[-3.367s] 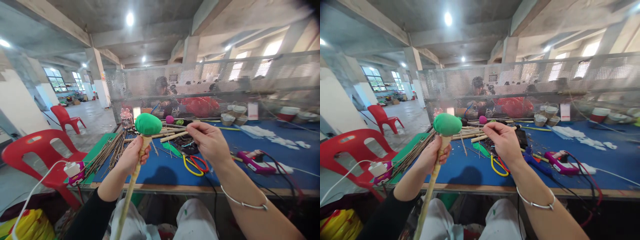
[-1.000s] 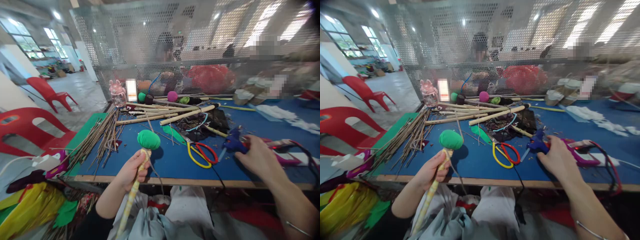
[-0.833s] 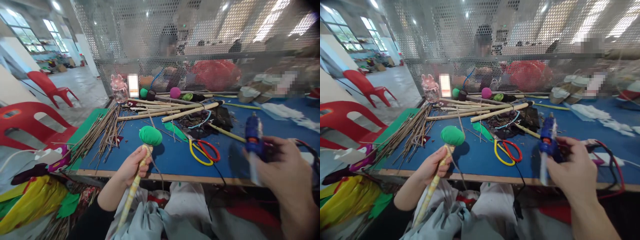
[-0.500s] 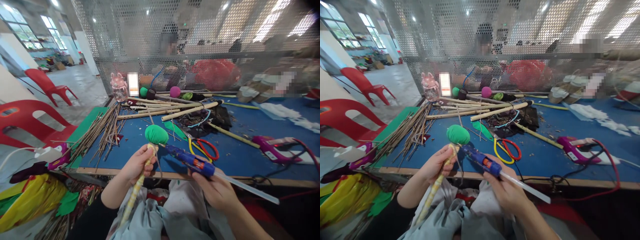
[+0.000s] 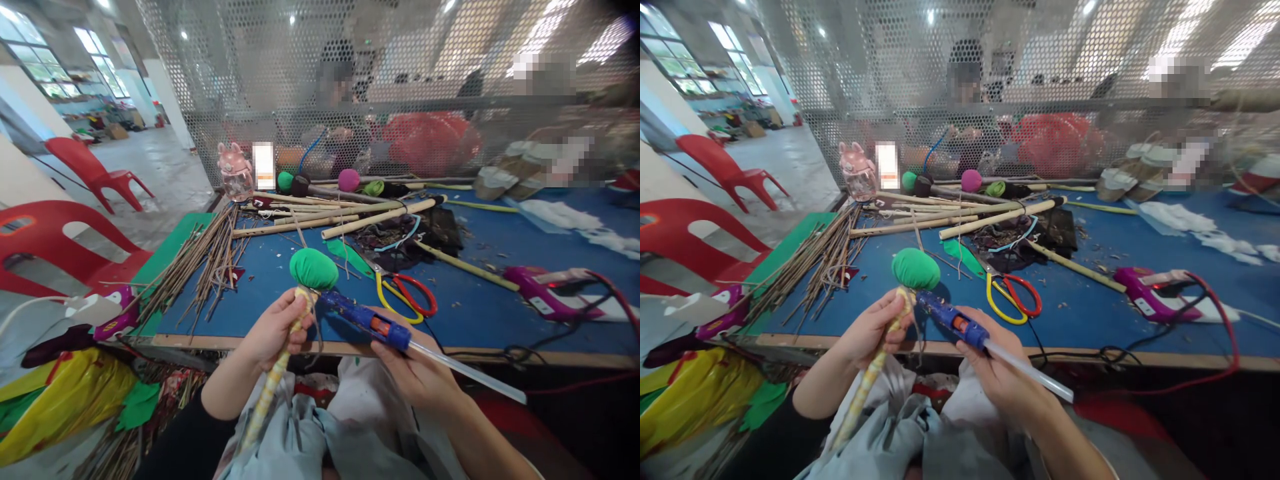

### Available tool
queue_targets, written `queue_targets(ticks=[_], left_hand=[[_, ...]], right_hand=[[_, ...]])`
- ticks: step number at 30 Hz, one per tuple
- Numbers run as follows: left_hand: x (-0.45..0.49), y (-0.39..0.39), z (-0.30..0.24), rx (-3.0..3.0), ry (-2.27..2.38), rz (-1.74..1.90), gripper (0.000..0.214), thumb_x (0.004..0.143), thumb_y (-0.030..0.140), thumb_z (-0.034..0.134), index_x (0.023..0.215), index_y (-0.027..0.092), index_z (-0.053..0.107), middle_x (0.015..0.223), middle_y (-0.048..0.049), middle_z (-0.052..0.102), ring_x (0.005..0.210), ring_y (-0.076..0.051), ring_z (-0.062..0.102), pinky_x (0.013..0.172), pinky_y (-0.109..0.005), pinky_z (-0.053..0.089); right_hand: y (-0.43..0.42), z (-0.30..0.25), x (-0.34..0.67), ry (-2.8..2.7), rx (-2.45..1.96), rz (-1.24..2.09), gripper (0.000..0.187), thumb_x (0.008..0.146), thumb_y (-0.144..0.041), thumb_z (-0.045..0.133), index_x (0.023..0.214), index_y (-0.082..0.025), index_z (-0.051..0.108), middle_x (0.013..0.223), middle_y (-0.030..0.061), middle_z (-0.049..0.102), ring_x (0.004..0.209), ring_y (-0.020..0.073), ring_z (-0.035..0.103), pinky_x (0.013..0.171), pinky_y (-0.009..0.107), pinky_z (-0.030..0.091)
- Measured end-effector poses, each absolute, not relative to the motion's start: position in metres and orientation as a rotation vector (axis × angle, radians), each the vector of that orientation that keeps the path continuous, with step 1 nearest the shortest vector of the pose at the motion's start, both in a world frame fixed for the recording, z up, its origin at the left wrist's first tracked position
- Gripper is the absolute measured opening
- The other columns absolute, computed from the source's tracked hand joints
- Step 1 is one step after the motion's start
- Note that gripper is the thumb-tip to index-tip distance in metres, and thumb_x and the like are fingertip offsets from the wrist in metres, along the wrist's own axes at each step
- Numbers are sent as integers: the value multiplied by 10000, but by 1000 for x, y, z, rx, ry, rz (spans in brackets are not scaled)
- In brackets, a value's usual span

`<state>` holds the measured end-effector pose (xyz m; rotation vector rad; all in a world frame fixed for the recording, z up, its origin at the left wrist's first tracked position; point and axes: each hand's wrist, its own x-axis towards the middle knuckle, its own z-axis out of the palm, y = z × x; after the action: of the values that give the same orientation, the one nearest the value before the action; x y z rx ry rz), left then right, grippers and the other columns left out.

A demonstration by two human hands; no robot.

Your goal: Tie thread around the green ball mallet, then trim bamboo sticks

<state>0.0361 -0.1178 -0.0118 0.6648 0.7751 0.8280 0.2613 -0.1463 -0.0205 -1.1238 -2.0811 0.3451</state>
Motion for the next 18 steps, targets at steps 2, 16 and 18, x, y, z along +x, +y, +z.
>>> queue_targets(ticks=[2,16,18], left_hand=[[37,-118,-11,663,784,824,231,808,411,529,829,225,394,620,64,422,360,7,278,320,-78,191],[36,-117,-11,658,794,833,243,806,412,531,822,220,384,619,62,427,355,7,274,318,-80,193],[34,-117,-11,660,798,827,236,810,413,525,838,222,390,621,63,422,358,5,270,322,-83,194]], right_hand=[[-147,-20,261,-2078,-1125,326,320,837,-222,476,1154,-193,505,1048,83,642,948,203,622,804,273,512],[-150,-11,271,-2186,-1206,200,333,838,-260,453,1158,-188,508,1044,93,652,909,198,638,772,273,507],[-152,-10,285,-2207,-1248,102,342,837,-268,454,1170,-198,489,1048,90,647,894,192,639,756,266,505]])
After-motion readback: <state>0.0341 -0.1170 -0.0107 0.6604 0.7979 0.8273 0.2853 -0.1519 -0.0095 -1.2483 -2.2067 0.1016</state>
